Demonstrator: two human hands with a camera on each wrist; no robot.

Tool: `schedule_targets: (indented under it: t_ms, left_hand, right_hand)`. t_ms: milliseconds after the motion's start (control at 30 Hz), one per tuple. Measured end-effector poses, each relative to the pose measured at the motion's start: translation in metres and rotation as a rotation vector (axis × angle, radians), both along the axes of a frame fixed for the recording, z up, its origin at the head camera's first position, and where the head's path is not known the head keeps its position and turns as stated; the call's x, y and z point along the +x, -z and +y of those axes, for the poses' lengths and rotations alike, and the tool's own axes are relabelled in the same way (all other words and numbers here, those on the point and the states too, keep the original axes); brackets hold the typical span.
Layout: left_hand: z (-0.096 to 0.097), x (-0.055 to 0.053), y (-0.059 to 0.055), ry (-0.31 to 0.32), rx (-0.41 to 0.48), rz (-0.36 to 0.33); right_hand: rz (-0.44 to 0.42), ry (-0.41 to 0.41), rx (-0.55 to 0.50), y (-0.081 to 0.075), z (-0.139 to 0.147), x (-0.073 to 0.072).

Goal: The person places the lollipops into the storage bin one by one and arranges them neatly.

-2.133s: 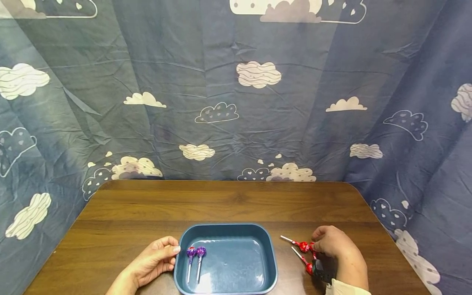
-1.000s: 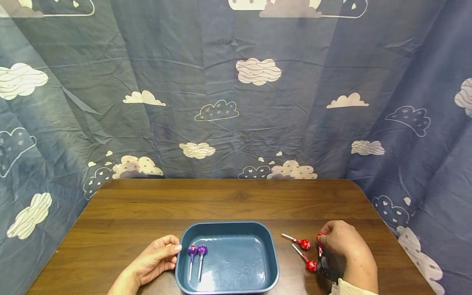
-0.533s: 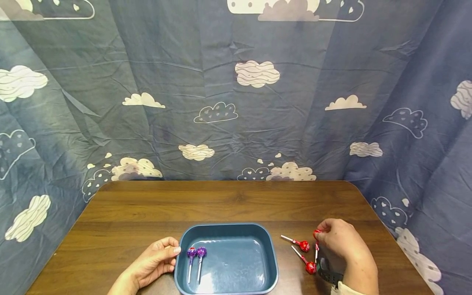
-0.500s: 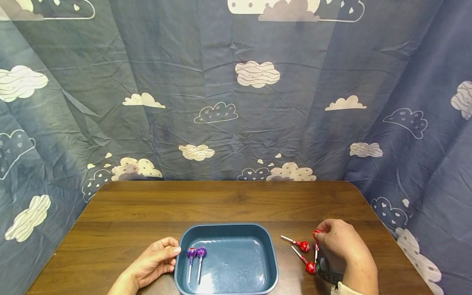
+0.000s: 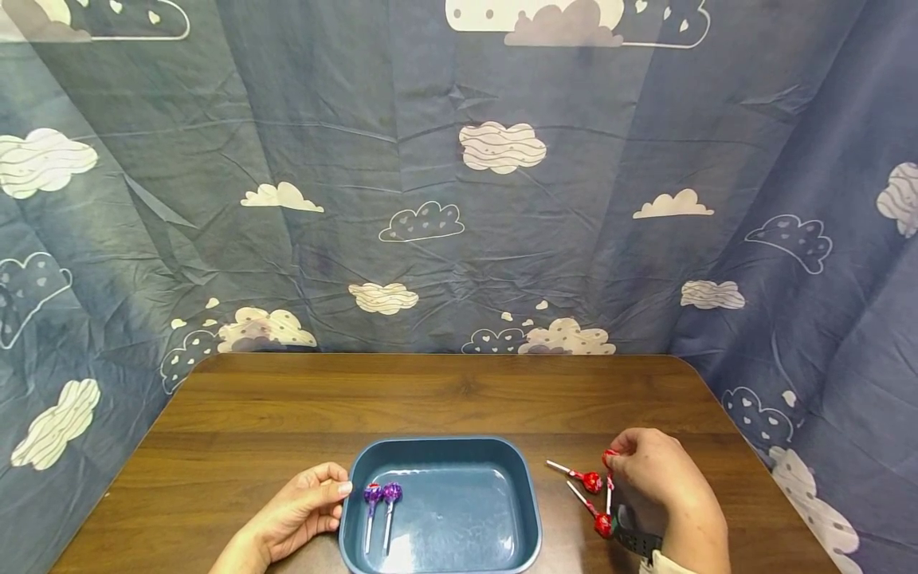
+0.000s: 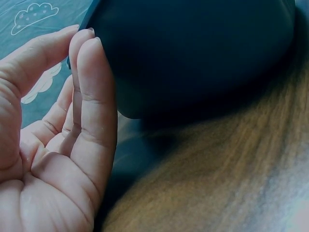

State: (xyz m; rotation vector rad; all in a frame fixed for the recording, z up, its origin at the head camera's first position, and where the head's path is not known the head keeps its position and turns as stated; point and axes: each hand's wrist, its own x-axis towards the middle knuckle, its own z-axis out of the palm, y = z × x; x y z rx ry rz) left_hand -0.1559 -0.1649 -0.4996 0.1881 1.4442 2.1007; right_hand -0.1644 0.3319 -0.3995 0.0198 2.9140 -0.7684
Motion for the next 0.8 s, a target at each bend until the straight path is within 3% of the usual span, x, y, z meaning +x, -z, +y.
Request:
schedule_targets:
  t_ms: [400,633,800]
  left_hand:
    - [-0.001,-0.001,0.001,0.006,-0.005,-0.001]
    - [-0.001,0.000,0.001,0.009,-0.003,0.003]
    - [-0.001,0.000,0.001,0.011,0.004,0.002]
  right_hand:
    - [0.065,-0.013,-0.006,-0.008,-0.009,0.002]
    - [0.162,-0.036,-0.019,-0.019,-0.025,0.007]
    - [0.219,-0.030,-0.083,-0.028,-0.041,0.014]
